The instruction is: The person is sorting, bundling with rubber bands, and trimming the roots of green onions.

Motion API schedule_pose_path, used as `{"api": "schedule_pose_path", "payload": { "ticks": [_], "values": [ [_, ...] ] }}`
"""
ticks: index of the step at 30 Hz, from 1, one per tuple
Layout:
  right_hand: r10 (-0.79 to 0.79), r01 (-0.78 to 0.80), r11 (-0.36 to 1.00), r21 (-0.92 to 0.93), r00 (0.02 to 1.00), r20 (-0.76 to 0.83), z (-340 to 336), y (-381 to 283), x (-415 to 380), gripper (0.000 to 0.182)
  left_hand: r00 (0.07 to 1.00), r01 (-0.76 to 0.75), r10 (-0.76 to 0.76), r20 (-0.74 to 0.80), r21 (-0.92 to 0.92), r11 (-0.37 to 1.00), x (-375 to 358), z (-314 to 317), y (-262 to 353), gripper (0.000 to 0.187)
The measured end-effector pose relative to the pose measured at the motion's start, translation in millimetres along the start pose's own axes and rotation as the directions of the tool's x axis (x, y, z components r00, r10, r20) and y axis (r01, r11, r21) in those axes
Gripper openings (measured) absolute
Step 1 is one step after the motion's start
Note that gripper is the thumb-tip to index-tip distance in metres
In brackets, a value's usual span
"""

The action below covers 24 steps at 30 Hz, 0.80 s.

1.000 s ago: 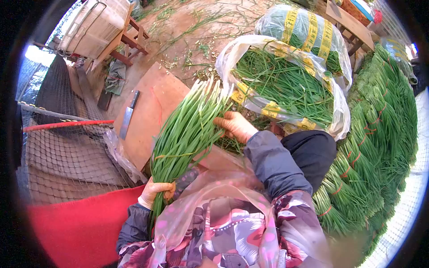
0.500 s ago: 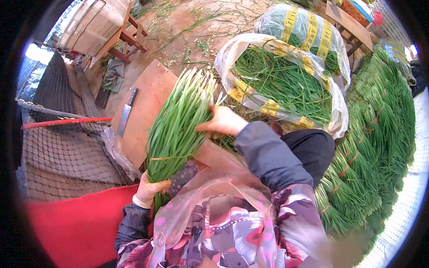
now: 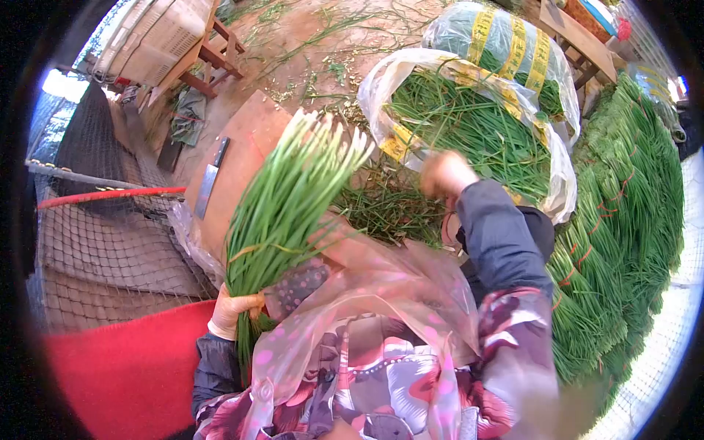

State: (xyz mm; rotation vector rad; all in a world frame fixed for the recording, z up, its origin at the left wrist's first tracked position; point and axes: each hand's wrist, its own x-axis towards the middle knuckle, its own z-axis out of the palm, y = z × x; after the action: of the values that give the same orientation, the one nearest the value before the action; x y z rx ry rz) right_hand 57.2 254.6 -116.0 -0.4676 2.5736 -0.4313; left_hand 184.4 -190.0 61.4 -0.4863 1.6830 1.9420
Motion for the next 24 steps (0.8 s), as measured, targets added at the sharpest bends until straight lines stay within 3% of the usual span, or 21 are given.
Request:
{"api": "schedule_pose_path", "payload": {
  "ticks": [1, 2, 3, 4, 5, 6, 7, 8, 9, 10, 11, 12, 13, 14, 15, 17, 18, 21, 22, 23, 24],
  "values": [
    [0.032, -0.036, 0.999, -0.032, 0.993, -0.114, 26.0, -3.2, -9.2, 0.051, 0.999, -0.040, 0.040, 0.035, -0.015, 0.999, 2.8, -3.8, 1.1, 0.033],
    [0.226, -0.225, 0.974, -0.012, 0.974, 0.037, -16.3, -47.7, -20.0, 0.058, 0.997, -0.075, 0.075, 0.017, -0.010, 0.997, 3.5, -0.1, 5.5, 0.026],
    [0.215, -0.214, 0.977, -0.010, 0.976, 0.041, -35.2, -68.8, -24.0, 0.058, 0.997, -0.074, 0.074, 0.005, -0.009, 0.997, 4.8, 1.9, 7.7, 0.026],
    [0.200, -0.285, 0.845, 0.453, 0.953, 0.227, -49.3, -83.5, -26.3, 0.064, 0.993, -0.115, 0.116, 0.020, -0.024, 0.993, 7.3, 3.6, 11.5, 0.023],
    [0.096, -0.374, 0.500, 0.781, 0.920, 0.380, -56.0, -90.1, -26.4, 0.070, 0.986, -0.159, 0.160, 0.039, -0.039, 0.987, 10.0, 7.2, 15.0, 0.021],
    [-0.106, -0.293, 0.397, 0.870, 0.927, 0.360, -54.9, -92.8, -25.8, 0.074, 0.982, -0.186, 0.188, 0.029, -0.057, 0.981, 11.4, 15.7, 20.5, 0.017],
    [-0.299, -0.224, 0.271, 0.936, 0.905, 0.303, -52.1, -96.1, -25.9, 0.079, 0.980, -0.197, 0.199, 0.032, -0.050, 0.979, 13.7, 21.7, 25.0, 0.017],
    [-0.300, -0.213, 0.276, 0.937, 0.908, 0.294, -49.9, -102.9, -24.7, 0.079, 0.974, -0.226, 0.226, -0.014, 0.022, 0.974, 16.1, 27.5, 27.1, 0.018],
    [-0.364, -0.032, -0.057, 0.998, 0.931, 0.009, -45.9, -114.2, -23.0, 0.087, 0.966, -0.245, 0.251, -0.062, 0.092, 0.965, 17.8, 34.8, 27.8, 0.020],
    [-0.330, 0.140, -0.389, 0.911, 0.901, -0.280, -42.4, -125.8, -20.0, 0.095, 0.947, -0.278, 0.302, -0.109, 0.196, 0.941, 19.2, 46.6, 30.1, 0.028],
    [-0.334, 0.144, -0.382, 0.913, 0.900, -0.282, -40.7, -136.2, -14.2, 0.095, 0.945, -0.285, 0.309, -0.109, 0.192, 0.939, 31.8, 49.3, 19.8, 0.028],
    [-0.319, 0.154, -0.504, 0.850, 0.882, -0.348, -40.4, -147.0, -6.6, 0.102, 0.805, -0.500, 0.591, -0.047, 0.484, 0.719, 52.7, 47.0, 1.6, 0.035],
    [-0.292, 0.161, -0.618, 0.769, 0.862, -0.414, -41.6, -158.5, -0.6, 0.110, 0.605, -0.606, 0.789, 0.105, 0.704, 0.370, 64.9, 49.7, -9.0, 0.042],
    [-0.307, 0.176, -0.597, 0.782, 0.851, -0.426, -55.1, -171.5, -2.9, 0.109, 0.535, -0.477, 0.828, 0.166, 0.869, 0.134, 63.7, 63.4, -6.7, 0.047],
    [-0.304, 0.189, -0.589, 0.786, 0.849, -0.432, -56.3, -175.0, 0.8, 0.109, 0.626, -0.347, 0.747, 0.224, 0.938, 0.009, 57.1, 78.2, -0.9, 0.065],
    [-0.249, 0.164, -0.603, 0.781, 0.891, -0.379, -45.5, -173.1, 13.3, 0.107, 0.735, -0.275, 0.593, 0.329, 0.944, -0.183, 58.2, 94.3, 0.3, 0.082],
    [-0.232, 0.179, -0.718, 0.672, 0.850, -0.473, -37.0, -172.0, 22.1, 0.087, 0.734, -0.268, 0.571, 0.368, 0.929, -0.254, 60.7, 99.2, -3.2, 0.088],
    [-0.156, 0.196, -0.736, 0.648, 0.883, -0.443, -34.4, -177.3, 28.7, 0.071, 0.772, -0.257, 0.483, 0.413, 0.898, -0.357, 64.6, 102.1, -10.6, 0.084],
    [-0.172, 0.119, -0.802, 0.585, 0.892, -0.417, -36.2, -177.7, 22.7, 0.059, 0.754, -0.298, 0.485, 0.444, 0.888, -0.350, 63.6, 103.8, -13.2, 0.085],
    [-0.169, 0.129, -0.800, 0.586, 0.888, -0.427, -32.1, -175.2, 23.9, 0.059, 0.735, -0.339, 0.485, 0.474, 0.876, -0.342, 61.8, 105.9, -16.2, 0.085],
    [-0.226, 0.062, -0.810, 0.582, 0.884, -0.409, -26.5, -171.3, 27.6, 0.059, 0.780, -0.361, 0.421, 0.462, 0.883, -0.301, 52.8, 111.9, -10.8, 0.085]
  ]
}}
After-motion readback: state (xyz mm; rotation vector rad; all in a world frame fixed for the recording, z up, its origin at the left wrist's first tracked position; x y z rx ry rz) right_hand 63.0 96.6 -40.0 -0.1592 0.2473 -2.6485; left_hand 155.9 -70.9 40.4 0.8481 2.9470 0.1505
